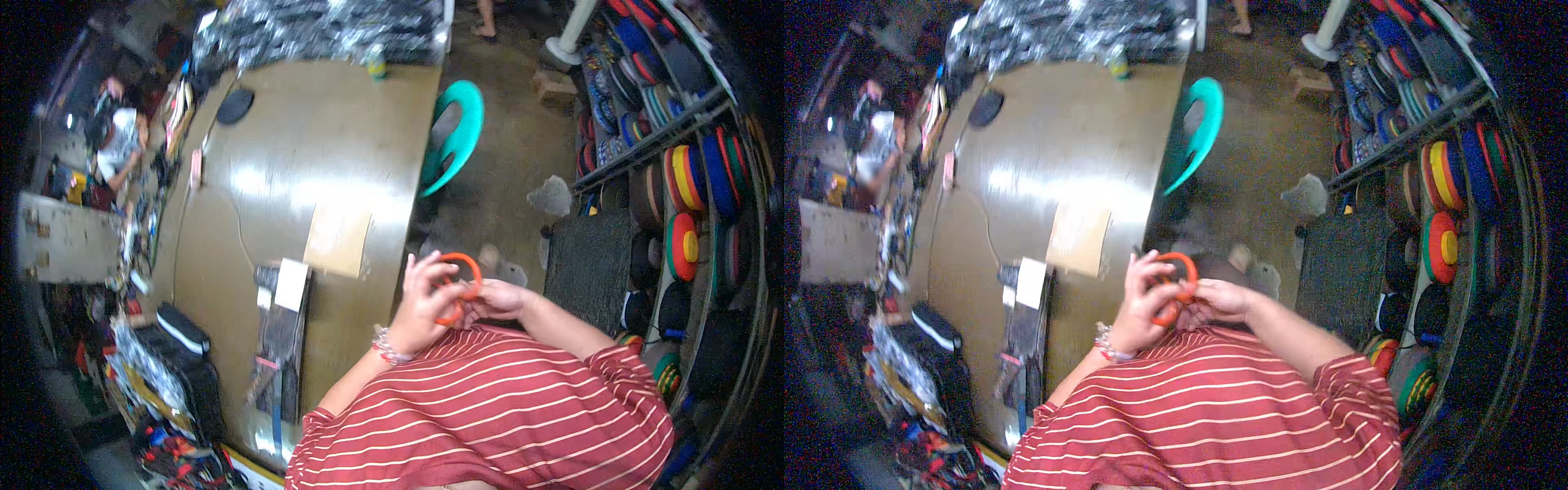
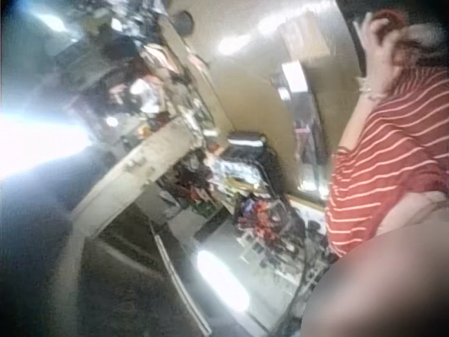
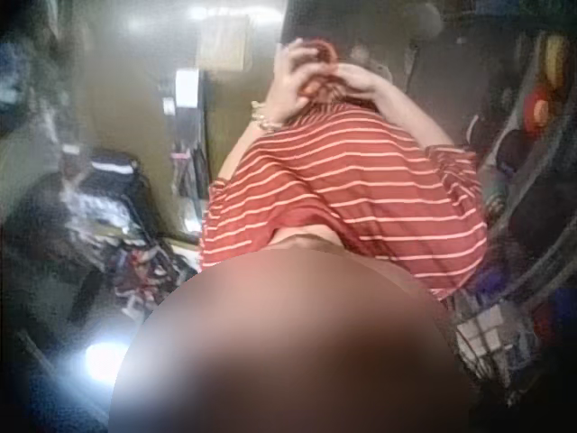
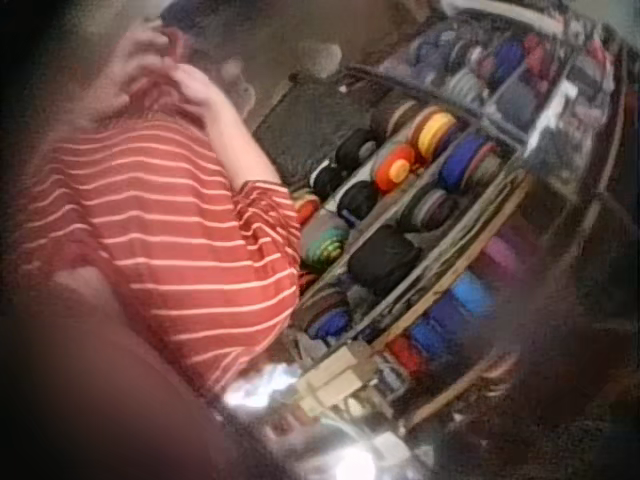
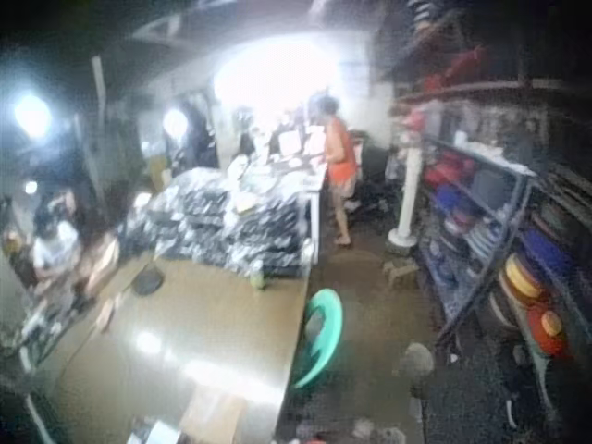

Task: The person folds and aligns a black and white striped strap on a workbench. They then retrieve a pair of scissors, cut a yellow ribbon, and tie it around the folded strap. Finally, they unroll a multicolored strap and place a paper template on it.

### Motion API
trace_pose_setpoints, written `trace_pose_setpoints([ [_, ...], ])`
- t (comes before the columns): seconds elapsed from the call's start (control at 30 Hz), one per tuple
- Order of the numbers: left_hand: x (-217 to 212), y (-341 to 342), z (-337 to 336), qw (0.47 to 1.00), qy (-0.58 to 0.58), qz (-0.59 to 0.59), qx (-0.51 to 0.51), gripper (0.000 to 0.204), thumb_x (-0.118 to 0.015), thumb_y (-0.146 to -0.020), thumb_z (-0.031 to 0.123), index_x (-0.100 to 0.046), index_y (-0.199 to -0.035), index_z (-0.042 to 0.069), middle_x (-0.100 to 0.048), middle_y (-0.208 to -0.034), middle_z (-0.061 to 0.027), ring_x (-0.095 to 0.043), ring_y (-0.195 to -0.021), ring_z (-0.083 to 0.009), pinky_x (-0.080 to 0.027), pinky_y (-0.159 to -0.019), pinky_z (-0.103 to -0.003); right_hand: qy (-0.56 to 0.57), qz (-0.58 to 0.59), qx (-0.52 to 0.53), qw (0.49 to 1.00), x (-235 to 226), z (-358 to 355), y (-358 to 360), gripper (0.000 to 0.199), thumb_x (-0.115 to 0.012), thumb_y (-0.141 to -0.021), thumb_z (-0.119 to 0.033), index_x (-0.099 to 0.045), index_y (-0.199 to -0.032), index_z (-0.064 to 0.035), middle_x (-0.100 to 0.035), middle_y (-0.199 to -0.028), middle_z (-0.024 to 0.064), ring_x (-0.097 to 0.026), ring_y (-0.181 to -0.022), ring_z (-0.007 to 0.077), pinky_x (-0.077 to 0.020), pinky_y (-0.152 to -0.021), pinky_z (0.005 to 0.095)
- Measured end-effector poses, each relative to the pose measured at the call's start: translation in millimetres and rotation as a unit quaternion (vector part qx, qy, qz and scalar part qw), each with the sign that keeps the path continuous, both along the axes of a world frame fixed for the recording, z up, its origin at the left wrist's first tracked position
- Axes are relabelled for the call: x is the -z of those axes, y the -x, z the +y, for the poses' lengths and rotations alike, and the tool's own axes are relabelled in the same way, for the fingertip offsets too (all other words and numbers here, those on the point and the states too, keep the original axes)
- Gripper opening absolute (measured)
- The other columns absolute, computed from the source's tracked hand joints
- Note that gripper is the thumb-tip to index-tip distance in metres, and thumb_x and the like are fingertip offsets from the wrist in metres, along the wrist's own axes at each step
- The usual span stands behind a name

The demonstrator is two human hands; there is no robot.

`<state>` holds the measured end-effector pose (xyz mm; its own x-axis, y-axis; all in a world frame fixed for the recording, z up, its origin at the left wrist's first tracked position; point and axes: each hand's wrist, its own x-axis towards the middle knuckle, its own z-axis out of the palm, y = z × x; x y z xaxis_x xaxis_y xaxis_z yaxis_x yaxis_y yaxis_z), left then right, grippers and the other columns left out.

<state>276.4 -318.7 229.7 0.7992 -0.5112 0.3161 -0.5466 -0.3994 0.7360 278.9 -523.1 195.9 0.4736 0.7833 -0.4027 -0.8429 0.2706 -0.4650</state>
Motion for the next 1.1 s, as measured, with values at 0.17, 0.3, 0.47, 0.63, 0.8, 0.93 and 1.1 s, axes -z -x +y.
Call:
trace_pose_setpoints([
  [0.17,9.0,-63.7,-141.2,0.967,0.001,-0.169,0.19,0.026,-0.062,-0.077,0.016,-0.066,-0.098,0.032,-0.04,-0.134,-0.0057,-0.026,-0.132,-0.0328,-0.004,-0.107,-0.064,-0.232,-0.01,0.206,0.951,29.9,-115.7,-32.4,0.047,-0.053,-0.091,-0.024,-0.04,-0.133,-0.0076,-0.047,-0.131,0.0126,-0.051,-0.116,0.0235,-0.0463,-0.095,0.0394],
  [0.3,5.4,-107.8,-244.8,0.947,-0.065,-0.128,0.287,0.038,-0.058,-0.08,0.018,-0.056,-0.115,0.031,-0.033,-0.139,-0.0077,-0.023,-0.134,-0.033,-0.007,-0.105,-0.067,0.236,-0.435,0.131,0.859,12.8,-223.1,-41.6,0.053,-0.058,-0.087,-0.014,-0.036,-0.135,-0.0078,-0.045,-0.131,0.0106,-0.047,-0.12,0.0208,-0.04,-0.1,0.0361],
  [0.47,-22.6,-173.9,-291.9,0.938,-0.128,-0.02,0.322,0.052,-0.057,-0.084,0.018,-0.042,-0.133,0.022,-0.046,-0.126,-0.0121,-0.044,-0.117,-0.0336,-0.034,-0.097,-0.051,0.275,-0.102,0.295,0.909,-27.9,-320.5,-79.7,0.036,-0.051,-0.088,-0.008,-0.046,-0.123,-0.0057,-0.061,-0.103,0.0134,-0.063,-0.091,0.0216,-0.0507,-0.078,0.0285],
  [0.63,-38.2,-263.5,-252.2,0.941,-0.228,0.103,0.229,0.038,-0.057,-0.086,0.021,-0.053,-0.123,0.013,-0.058,-0.099,-0.0154,-0.058,-0.087,-0.0337,-0.048,-0.077,-0.04,0.654,-0.388,-0.04,0.648,9.0,-384.3,-169.5,0.031,-0.052,-0.088,-0.012,-0.05,-0.118,-0.0094,-0.064,-0.085,0.0094,-0.066,-0.077,0.019,-0.0512,-0.065,0.0326],
  [0.8,-63.0,-355.1,-213.4,0.978,-0.181,0.103,0.029,0.031,-0.058,-0.085,0.015,-0.058,-0.116,0.01,-0.059,-0.1,-0.0134,-0.058,-0.091,-0.0321,-0.048,-0.079,-0.038,0.423,-0.119,-0.211,0.873,110.3,-404.3,-281.1,0.035,-0.056,-0.086,-0.013,-0.05,-0.121,-0.0128,-0.065,-0.104,0.0113,-0.063,-0.081,0.0266,-0.0502,-0.074,0.0388],
  [0.93,-69.1,-451.3,-201.6,0.99,-0.07,0.112,-0.042,0.028,-0.059,-0.085,0.012,-0.06,-0.112,0.007,-0.062,-0.103,-0.0108,-0.058,-0.096,-0.027,-0.047,-0.083,-0.035,0.369,-0.097,-0.324,0.866,161.7,-438.7,-380.8,0.033,-0.058,-0.083,-0.017,-0.053,-0.115,-0.0108,-0.064,-0.103,0.0147,-0.062,-0.085,0.0306,-0.0495,-0.075,0.0412],
  [1.1,-36.7,-602.6,-259.6,0.968,0.163,0.19,0.001,0.026,-0.056,-0.088,0.013,-0.059,-0.113,0.004,-0.061,-0.105,-0.0111,-0.059,-0.098,-0.0228,-0.047,-0.085,-0.034,0.553,-0.422,-0.412,0.588,128.5,-453.9,-564.4,0.032,-0.06,-0.08,-0.022,-0.056,-0.108,-0.0084,-0.063,-0.103,0.019,-0.061,-0.091,0.0356,-0.0486,-0.077,0.0442],
])
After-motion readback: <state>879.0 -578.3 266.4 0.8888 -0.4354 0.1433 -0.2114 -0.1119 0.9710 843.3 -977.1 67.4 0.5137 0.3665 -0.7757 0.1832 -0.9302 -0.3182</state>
